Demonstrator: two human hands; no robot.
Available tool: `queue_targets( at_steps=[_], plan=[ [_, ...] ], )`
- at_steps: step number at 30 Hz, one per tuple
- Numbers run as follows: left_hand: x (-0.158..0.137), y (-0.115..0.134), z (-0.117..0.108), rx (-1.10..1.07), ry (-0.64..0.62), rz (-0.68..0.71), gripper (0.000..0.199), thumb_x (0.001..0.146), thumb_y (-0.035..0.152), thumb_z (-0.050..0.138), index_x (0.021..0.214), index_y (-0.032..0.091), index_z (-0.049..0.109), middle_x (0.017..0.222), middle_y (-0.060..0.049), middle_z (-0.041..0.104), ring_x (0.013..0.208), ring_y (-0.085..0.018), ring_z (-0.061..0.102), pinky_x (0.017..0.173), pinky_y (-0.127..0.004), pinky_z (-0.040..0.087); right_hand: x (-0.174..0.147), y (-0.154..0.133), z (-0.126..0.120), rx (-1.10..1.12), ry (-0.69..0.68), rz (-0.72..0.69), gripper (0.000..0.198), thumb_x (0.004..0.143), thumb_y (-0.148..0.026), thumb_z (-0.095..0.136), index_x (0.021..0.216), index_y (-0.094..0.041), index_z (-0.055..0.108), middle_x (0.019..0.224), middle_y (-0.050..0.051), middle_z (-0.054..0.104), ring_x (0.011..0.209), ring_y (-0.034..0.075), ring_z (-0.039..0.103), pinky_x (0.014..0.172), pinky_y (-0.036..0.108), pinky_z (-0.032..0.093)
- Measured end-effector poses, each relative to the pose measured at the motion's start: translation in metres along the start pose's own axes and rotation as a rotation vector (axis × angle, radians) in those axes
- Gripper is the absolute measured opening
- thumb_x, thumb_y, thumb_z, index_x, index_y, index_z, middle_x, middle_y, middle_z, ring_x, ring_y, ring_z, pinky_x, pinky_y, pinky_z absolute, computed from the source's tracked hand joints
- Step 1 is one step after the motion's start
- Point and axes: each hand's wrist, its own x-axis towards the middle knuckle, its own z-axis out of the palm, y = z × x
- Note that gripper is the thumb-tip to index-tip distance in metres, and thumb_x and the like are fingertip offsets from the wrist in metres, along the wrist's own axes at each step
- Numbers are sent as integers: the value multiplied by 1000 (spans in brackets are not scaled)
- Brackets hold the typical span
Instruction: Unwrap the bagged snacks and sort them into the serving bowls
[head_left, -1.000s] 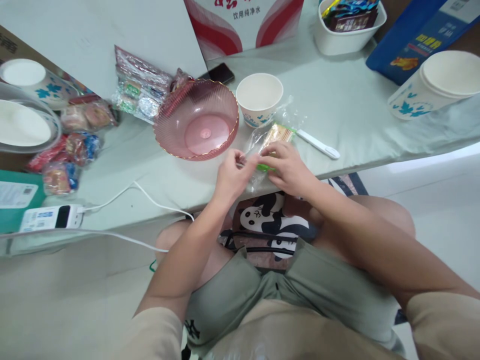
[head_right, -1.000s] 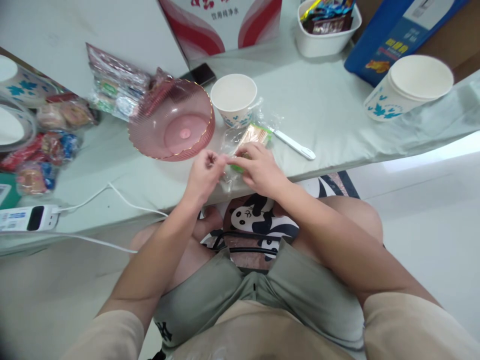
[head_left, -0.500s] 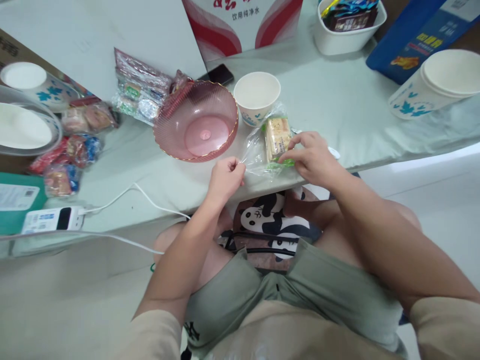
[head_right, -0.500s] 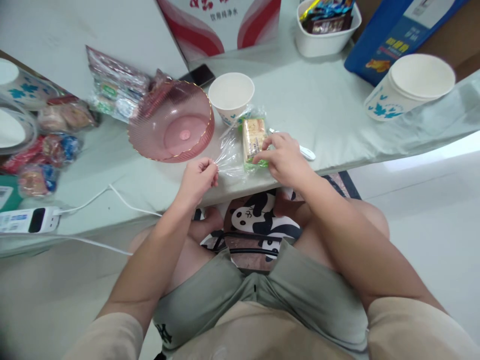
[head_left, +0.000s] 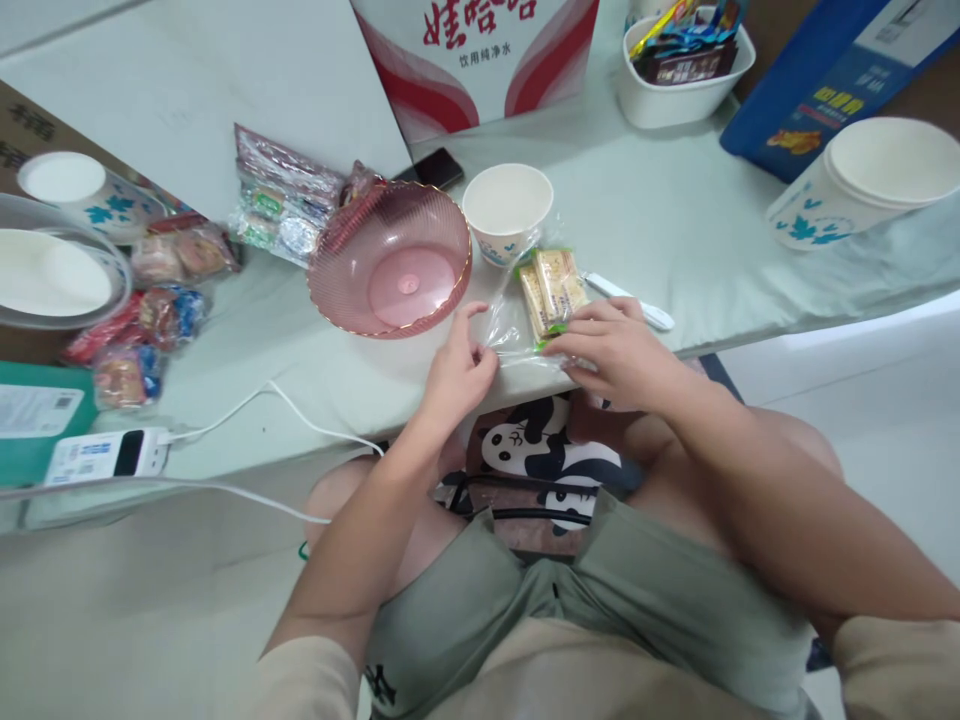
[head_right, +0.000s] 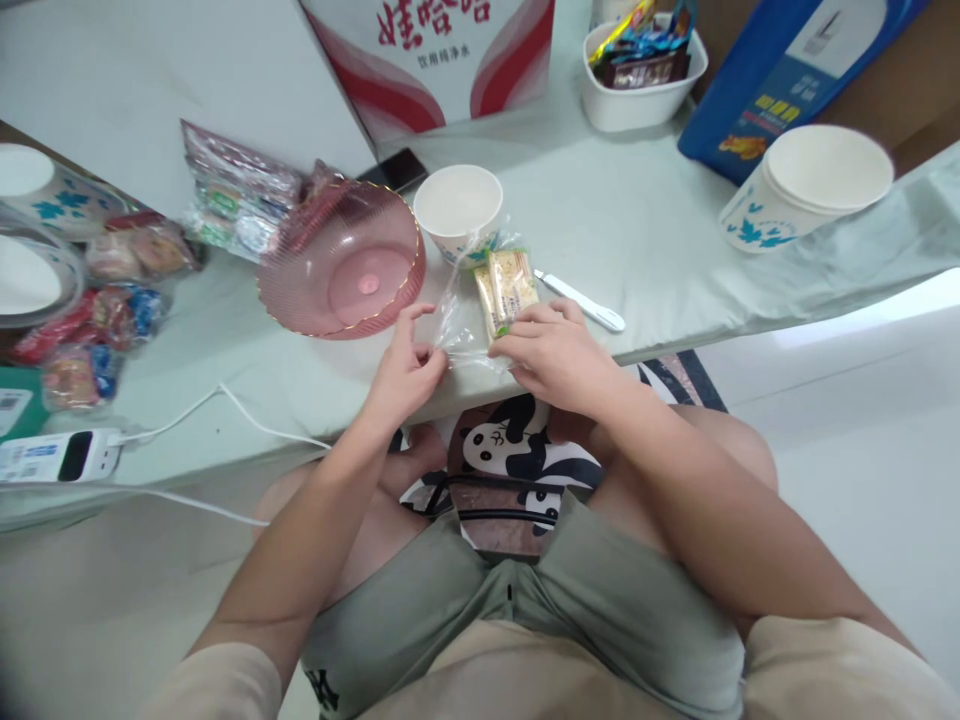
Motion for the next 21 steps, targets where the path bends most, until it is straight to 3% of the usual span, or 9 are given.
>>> queue_targets(
  at_steps=[5,10,11,13,15,16,17,19,21],
  plan=[
    [3,-12,-10,20,8,16,56,80,11,45,134,28,45,55,10,48,44,-12,50,48,-25,37,-11,19,-22,-18,-91,109,17,88,-29,56,86,-27,73,73,3,70,81,23,63,83,40,36],
    [0,-7,-17,37,-87,-83,55,79,13,53,132,26,45,58,8,56,48,-14,54,53,-26,42,-14,27,-45,-35,-325,513,26,86,-41,56,73,-26,73,52,0,58,52,18,48,56,33,30],
    [0,-6,-17,53,-89,-73,56,78,14,55,132,26,45,64,6,61,51,-14,56,55,-27,44,-13,26,-48,-39,-264,588,31,87,-44,55,68,-25,70,51,1,56,50,17,46,54,33,29],
    [0,-4,-13,52,-21,12,60,78,16,60,135,27,44,89,0,70,61,-13,61,60,-26,49,-9,18,-50,-32,41,677,37,91,-45,51,64,-24,66,53,3,56,53,18,48,54,34,33],
    [1,-3,-7,-4,77,139,58,82,22,64,136,28,44,120,-8,67,79,-14,67,66,-26,54,0,6,-45,23,373,607,34,95,-39,46,71,-25,66,64,5,63,62,21,56,62,36,42],
    [3,-3,-3,-42,94,193,54,85,27,64,135,28,47,131,-11,62,88,-15,69,69,-26,55,5,-1,-39,73,459,506,30,96,-36,45,77,-25,67,72,6,67,69,22,61,68,38,47],
    [5,-2,1,-73,87,230,47,87,32,64,132,27,51,139,-12,58,94,-16,69,69,-25,57,12,-7,-32,134,469,379,27,96,-33,45,84,-26,68,82,7,70,77,23,64,74,39,50],
    [10,-1,8,-86,48,249,33,90,35,63,122,24,62,145,-14,54,91,-15,69,70,-26,58,25,-18,-13,239,359,166,24,94,-27,45,98,-25,69,100,9,73,93,25,67,85,41,53],
    [16,-1,12,-57,58,220,28,89,27,61,116,19,66,144,-16,57,82,-13,68,70,-27,59,35,-24,4,259,248,114,31,91,-20,45,114,-22,66,116,13,70,109,28,65,95,45,53]
  ],
)
